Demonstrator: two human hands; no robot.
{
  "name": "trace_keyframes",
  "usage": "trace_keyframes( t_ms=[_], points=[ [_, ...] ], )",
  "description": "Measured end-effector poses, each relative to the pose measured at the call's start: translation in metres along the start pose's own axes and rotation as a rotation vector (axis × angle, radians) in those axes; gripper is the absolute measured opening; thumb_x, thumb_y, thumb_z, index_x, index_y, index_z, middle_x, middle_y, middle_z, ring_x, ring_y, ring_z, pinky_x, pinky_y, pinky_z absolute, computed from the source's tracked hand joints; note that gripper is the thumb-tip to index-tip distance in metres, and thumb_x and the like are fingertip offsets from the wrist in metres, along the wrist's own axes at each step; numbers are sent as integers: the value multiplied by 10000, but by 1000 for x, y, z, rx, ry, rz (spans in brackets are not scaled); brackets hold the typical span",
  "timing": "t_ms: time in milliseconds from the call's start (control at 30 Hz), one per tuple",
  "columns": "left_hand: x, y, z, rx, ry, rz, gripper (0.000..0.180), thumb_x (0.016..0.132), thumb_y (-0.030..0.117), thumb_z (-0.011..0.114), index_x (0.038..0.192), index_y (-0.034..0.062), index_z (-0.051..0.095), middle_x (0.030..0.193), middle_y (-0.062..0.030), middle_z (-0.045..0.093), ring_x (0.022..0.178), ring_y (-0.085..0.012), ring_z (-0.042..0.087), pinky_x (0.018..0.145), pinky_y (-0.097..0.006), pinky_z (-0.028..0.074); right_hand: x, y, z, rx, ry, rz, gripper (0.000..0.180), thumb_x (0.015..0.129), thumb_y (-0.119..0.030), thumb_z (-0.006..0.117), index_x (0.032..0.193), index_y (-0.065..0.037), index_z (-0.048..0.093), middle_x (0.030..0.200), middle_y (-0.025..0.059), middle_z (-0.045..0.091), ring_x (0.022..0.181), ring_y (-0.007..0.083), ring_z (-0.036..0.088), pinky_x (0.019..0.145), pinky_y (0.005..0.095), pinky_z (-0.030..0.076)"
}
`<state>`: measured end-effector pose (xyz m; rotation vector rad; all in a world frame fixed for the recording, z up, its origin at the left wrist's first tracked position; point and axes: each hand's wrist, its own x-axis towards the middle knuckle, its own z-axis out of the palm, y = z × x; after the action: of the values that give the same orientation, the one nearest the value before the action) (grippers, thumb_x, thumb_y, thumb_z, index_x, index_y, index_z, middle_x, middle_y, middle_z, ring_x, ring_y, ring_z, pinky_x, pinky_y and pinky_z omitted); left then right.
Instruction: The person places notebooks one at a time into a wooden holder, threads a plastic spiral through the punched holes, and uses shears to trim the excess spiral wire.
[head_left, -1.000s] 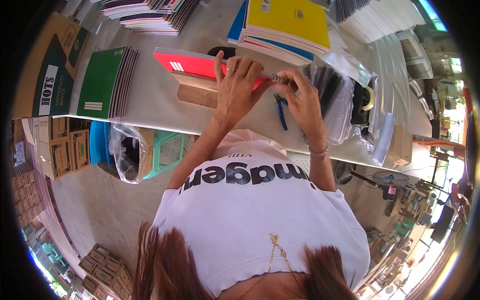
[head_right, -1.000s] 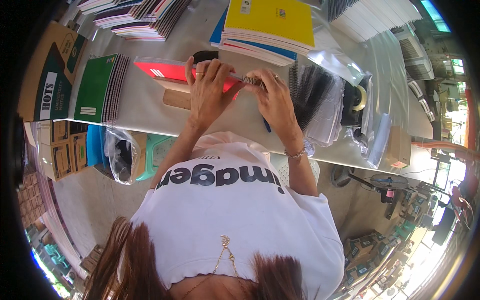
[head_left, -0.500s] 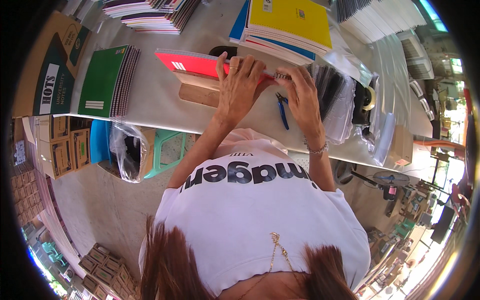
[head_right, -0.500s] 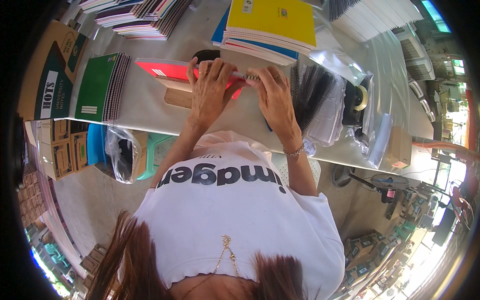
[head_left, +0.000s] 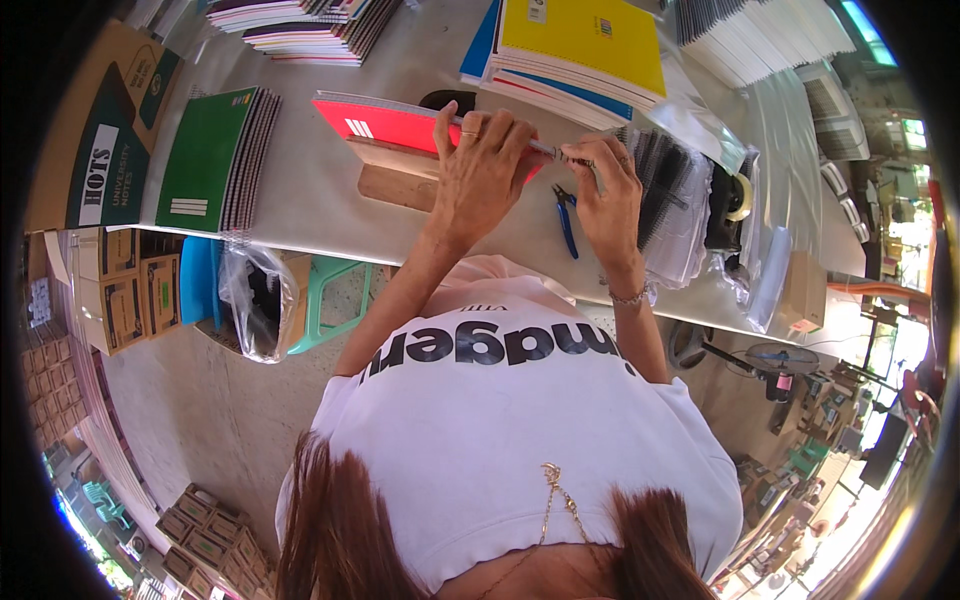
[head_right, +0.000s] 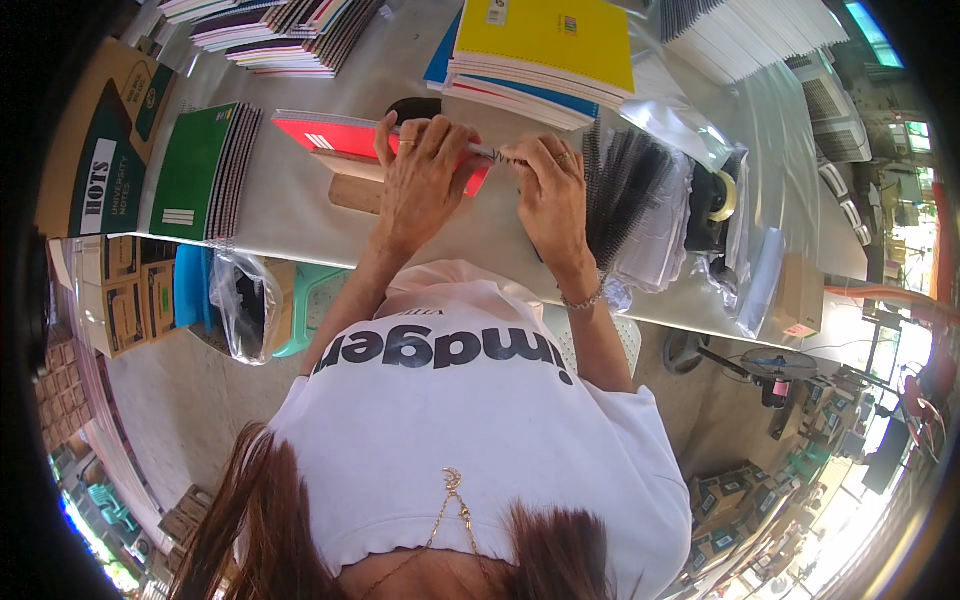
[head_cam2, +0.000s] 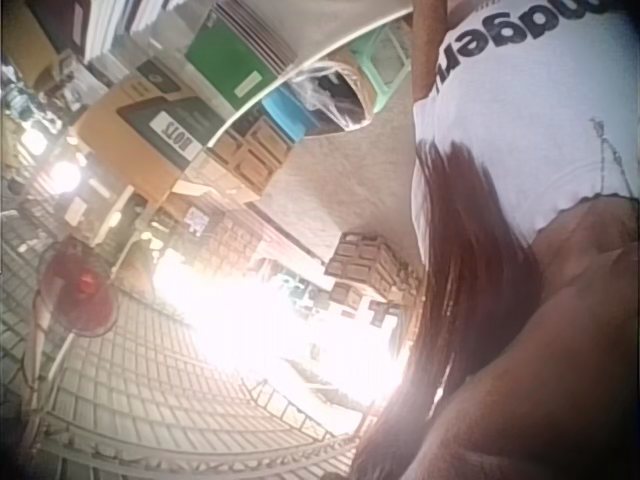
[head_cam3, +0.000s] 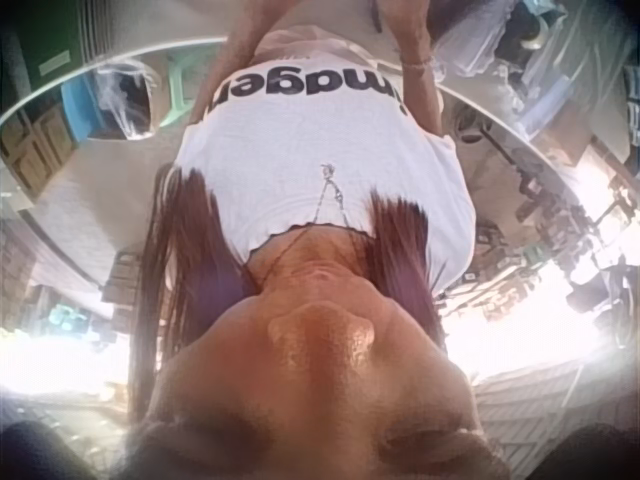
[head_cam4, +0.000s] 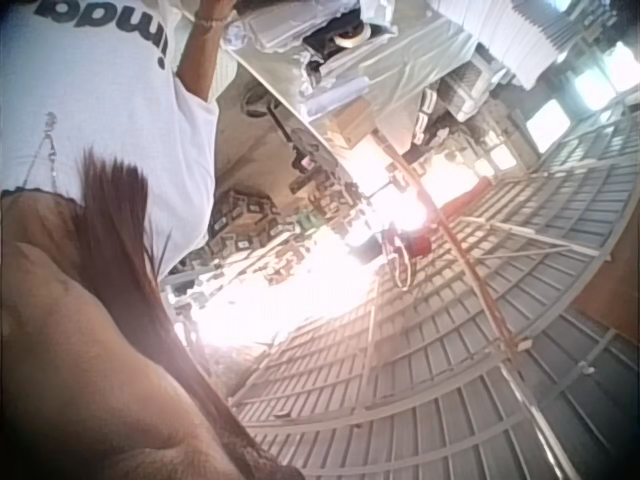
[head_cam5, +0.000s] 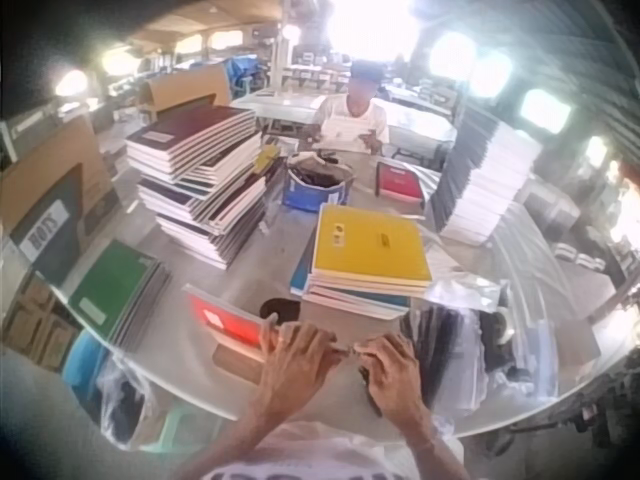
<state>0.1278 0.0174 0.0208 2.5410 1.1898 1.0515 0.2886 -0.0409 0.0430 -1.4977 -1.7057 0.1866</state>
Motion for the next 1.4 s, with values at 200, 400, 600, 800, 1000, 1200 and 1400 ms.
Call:
trace_keyframes(
  t_ms=[200, 400, 600, 800, 1000, 1200, 1400],
  points=[
    [-1, 2, -1, -21, 18, -11, 228, 858, 257, 651, 1049, 145, 599, 990, -3, 542, 1033, -213, 482, 1052, -521, 193, 7, -4, -8, 119, -89, 66, 182, 824, 21, 593, 989, -49, 624, 944, 120, 608, 909, 325, 571, 833, 392, 411],
    [0, 2, 0, -21, 10, -12, 246, 856, 250, 654, 1072, 145, 598, 1004, -10, 537, 1046, -227, 467, 1051, -529, 191, 12, -4, -11, -40, -115, -44, 203, 829, 4, 600, 1028, -29, 603, 959, 138, 597, 897, 343, 575, 778, 409, 435],
    [-3, 4, -2, -12, 10, -4, 268, 855, 225, 648, 1110, 160, 597, 1011, -10, 534, 1049, -224, 463, 1051, -532, 188, 7, -3, -9, -38, -137, -26, 166, 844, -24, 600, 1010, -28, 597, 939, 143, 598, 880, 362, 571, 766, 425, 434],
    [-1, 5, -4, -69, -4, 41, 272, 858, 180, 632, 1128, 188, 599, 997, 5, 559, 1029, -214, 488, 1036, -501, 200, 5, -8, -6, -60, -126, -3, 114, 899, -80, 571, 987, -10, 589, 861, 153, 605, 824, 364, 588, 714, 422, 456],
    [-8, -21, -16, -228, -139, 227, 194, 854, 228, 647, 1041, 194, 610, 1005, 39, 579, 962, -182, 530, 986, -476, 255, 16, 1, -34, 530, -703, 544, 214, 966, -192, 557, 1008, 13, 597, 802, 79, 618, 743, 146, 621, 651, 303, 496],
    [-18, -25, -27, -217, -127, 286, 244, 795, 271, 709, 1019, 203, 642, 990, 55, 594, 1032, -154, 534, 1021, -467, 251, 48, 85, 35, 440, -704, 178, 275, 935, -177, 589, 1190, -73, 590, 1018, 128, 614, 933, 198, 612, 833, 317, 496],
    [-26, -22, -29, -173, -98, 285, 239, 799, 286, 715, 1015, 207, 649, 981, 65, 608, 1016, -134, 554, 1035, -458, 262, 64, 95, 157, -89, -416, -460, 560, 820, -140, 658, 1345, -183, 469, 1317, 211, 475, 1189, 371, 487, 992, 450, 405]
  ],
)
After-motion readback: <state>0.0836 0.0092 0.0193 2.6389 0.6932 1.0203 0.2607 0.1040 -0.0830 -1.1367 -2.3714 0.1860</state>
